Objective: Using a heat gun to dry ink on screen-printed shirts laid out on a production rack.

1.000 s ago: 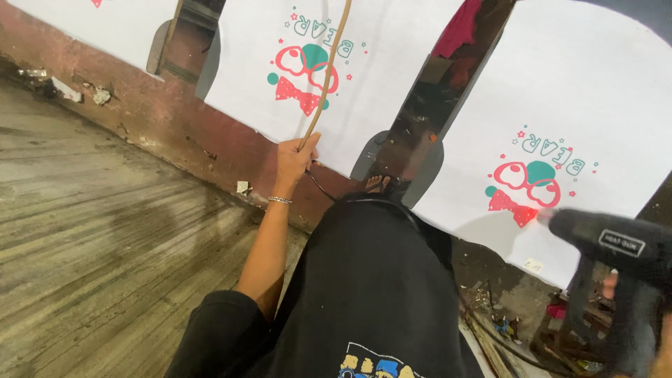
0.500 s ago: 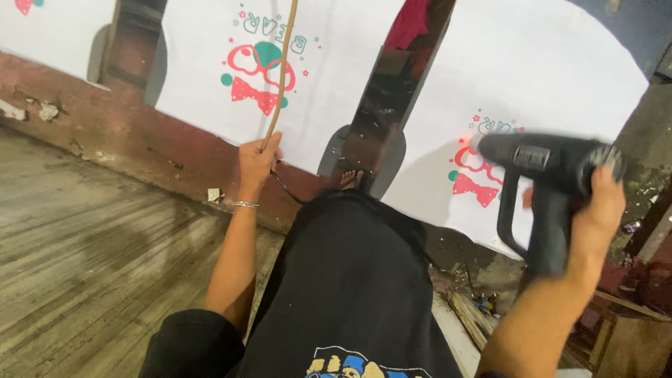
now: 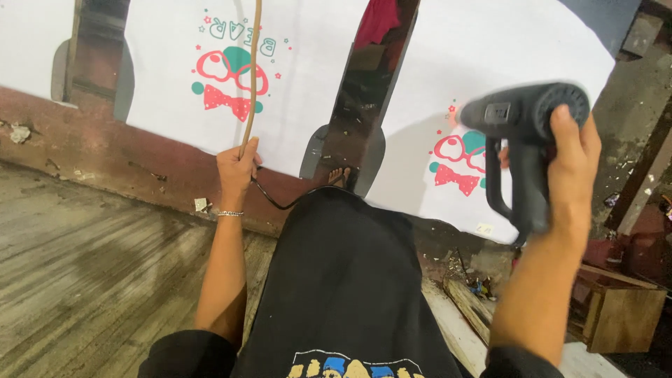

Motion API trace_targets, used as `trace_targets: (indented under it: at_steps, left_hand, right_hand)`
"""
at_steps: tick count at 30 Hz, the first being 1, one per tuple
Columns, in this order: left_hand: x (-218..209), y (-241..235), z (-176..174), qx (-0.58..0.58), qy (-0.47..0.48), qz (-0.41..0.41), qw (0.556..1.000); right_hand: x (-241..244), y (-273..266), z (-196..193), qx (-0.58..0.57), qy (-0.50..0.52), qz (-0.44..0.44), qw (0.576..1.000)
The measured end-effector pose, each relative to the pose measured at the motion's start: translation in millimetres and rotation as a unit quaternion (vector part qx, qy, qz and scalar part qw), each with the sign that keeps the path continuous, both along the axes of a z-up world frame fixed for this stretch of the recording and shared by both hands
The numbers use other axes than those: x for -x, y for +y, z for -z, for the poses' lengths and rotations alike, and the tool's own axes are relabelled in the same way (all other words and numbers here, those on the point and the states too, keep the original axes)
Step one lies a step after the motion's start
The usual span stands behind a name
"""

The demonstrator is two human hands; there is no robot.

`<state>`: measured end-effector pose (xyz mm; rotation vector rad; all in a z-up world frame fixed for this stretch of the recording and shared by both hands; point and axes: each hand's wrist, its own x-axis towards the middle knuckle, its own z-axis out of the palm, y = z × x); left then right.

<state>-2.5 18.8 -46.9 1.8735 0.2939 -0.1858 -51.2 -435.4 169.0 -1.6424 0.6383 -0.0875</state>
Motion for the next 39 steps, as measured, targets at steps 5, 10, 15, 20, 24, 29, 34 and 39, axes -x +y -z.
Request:
trace_targets:
  at_steps: [5,10,15,20,24,29,34,39]
  left_hand:
    - [1,3,9,0.004,0.004,-0.007,1.0]
    - [0,4,11,0.01,0.006,-0.005,1.0]
    - [-1,2,8,0.009,-0.003,-0.004,1.0]
    - [-1,11,29,-0.015,-0.039,0.03,0.999]
    - [1,2,12,0.006,-0.008,-0.004,1.0]
    - [4,5,23,0.013,-0.036,0.015,0.999]
    - [4,1,17,-0.013,-0.017,-0.01,1.0]
    - [5,-5,6,0.003,-0.007,-0.012,1.0]
  right_hand:
    - [-2,6,-5,0.024,0.086,0.011,0.996]
    - [-17,25,-20,0.007,0.031,0.026,0.999]
    - [4,-11,2,0.043,0.072,-0.002,0.997]
    - [9,-7,1,0.009,0.004,0.062,0.998]
    - [44,-22,-10,-0.006,0.057,0.017,0.998]
    - [59,-49,8,0.035,0.018,0.123,0.992]
    - [98,-58,-7,0.01,0.07,0.051,0.996]
    - [84,-73,13,0.035,0.007,0.087,0.996]
